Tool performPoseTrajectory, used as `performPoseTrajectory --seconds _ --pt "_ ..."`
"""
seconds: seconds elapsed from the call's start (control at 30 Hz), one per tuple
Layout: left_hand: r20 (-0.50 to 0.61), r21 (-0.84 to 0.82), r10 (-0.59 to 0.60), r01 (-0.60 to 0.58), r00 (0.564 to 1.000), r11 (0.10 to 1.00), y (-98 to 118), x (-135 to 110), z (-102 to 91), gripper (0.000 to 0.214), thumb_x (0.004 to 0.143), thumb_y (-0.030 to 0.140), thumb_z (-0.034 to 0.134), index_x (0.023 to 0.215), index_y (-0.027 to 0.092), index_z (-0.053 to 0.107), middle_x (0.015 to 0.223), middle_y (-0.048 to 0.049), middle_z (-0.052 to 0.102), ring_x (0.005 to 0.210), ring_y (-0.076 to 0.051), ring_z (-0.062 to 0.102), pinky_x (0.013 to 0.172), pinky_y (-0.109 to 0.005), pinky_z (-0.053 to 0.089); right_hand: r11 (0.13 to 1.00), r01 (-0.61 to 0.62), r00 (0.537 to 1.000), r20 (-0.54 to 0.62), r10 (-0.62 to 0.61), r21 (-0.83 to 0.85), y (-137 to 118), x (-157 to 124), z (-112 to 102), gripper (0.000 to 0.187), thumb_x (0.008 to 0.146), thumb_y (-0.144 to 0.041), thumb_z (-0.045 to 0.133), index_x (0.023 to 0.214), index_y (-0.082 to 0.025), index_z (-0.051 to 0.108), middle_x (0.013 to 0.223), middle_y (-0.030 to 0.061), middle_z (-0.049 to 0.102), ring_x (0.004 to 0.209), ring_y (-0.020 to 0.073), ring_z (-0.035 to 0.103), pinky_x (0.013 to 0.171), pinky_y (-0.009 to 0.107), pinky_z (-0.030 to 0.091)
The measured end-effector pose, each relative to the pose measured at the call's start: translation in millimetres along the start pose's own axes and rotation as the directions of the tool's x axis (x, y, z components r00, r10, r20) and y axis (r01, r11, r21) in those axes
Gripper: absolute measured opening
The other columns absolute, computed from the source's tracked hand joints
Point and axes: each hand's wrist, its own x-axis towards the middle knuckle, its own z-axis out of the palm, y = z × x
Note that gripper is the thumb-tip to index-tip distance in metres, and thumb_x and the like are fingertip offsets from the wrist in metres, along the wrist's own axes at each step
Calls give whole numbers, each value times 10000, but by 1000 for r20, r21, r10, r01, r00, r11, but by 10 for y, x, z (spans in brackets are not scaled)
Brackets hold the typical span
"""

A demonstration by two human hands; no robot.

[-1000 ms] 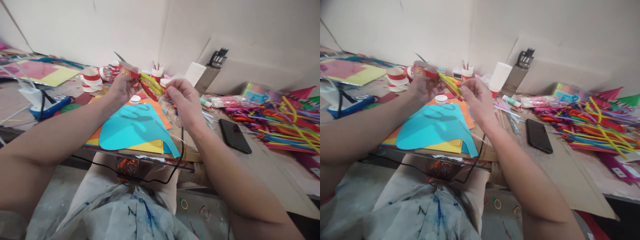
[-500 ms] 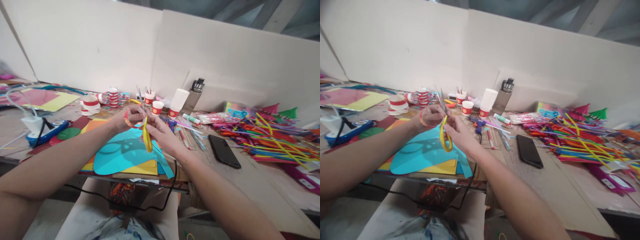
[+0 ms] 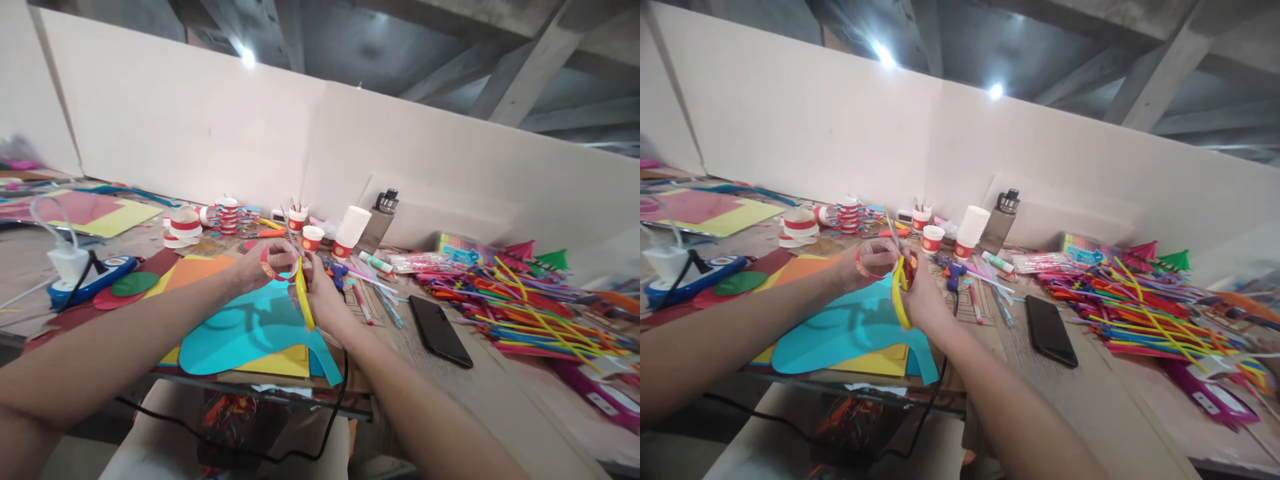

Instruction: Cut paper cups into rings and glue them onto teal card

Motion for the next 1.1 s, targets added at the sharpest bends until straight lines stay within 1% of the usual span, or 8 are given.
performPoseTrajectory --seconds 0.17,0.27,0.37,0.43,0.53,0.8,0.97,1.1 --pt "-6 -24 19 -19 1000 1000 44 -14 60 248 680 355 852 728 171 693 827 -55 695 680 -153 628 662 -316 509 973 -32 997 -54 46 230 -49 -5 12 506 673 -205 591 1156 -267 455 795 -65 559 530 92 518 469 233 422" --pt "-175 94 119 -103 977 990 85 -7 15 271 694 375 837 735 165 671 914 -65 717 740 -152 645 676 -292 513 982 -27 990 -130 53 189 -105 -13 5 389 730 -276 613 1082 -245 449 698 -79 536 494 102 529 443 232 410" --pt "-327 341 287 -171 900 924 85 5 -57 263 747 398 787 763 166 665 740 -29 691 646 -127 611 626 -258 493 983 -45 979 -187 78 176 -141 -3 -22 392 792 -398 628 1096 -247 434 575 -97 492 445 119 516 413 230 388" --pt "-334 454 356 -181 873 872 65 7 -79 238 763 377 771 775 162 670 672 -14 667 605 -118 591 617 -251 490 977 -73 979 -173 109 200 -141 11 -40 381 804 -456 632 1059 -245 443 535 -92 493 417 123 507 403 237 390" --pt "-295 487 387 -211 874 847 27 -8 -47 233 732 358 795 794 164 681 669 -11 667 610 -125 600 621 -259 503 973 -117 982 -126 144 200 -112 27 -54 387 789 -517 661 961 -237 456 512 -79 507 393 123 510 394 240 393" --pt "-181 464 369 -251 912 849 -48 -67 75 199 739 336 779 839 182 702 719 -10 677 647 -133 624 650 -275 523 979 -119 981 -130 141 168 -107 10 -36 475 726 -396 716 1086 -226 456 583 -87 553 406 108 506 366 214 379" --pt "-141 518 204 -103 969 849 -137 -58 38 208 740 353 768 815 173 698 748 -24 688 629 -130 607 582 -252 500 984 -121 983 -119 137 132 -154 -18 -17 408 680 -313 724 1004 -225 492 541 -95 528 395 89 464 372 202 356" --pt "-127 518 37 34 991 854 -172 -56 18 235 734 376 781 724 166 676 629 2 630 564 -111 552 545 -234 449 969 -146 967 -175 182 202 -119 1 -5 548 608 -313 763 1069 -231 479 531 -115 505 379 94 451 353 211 344"
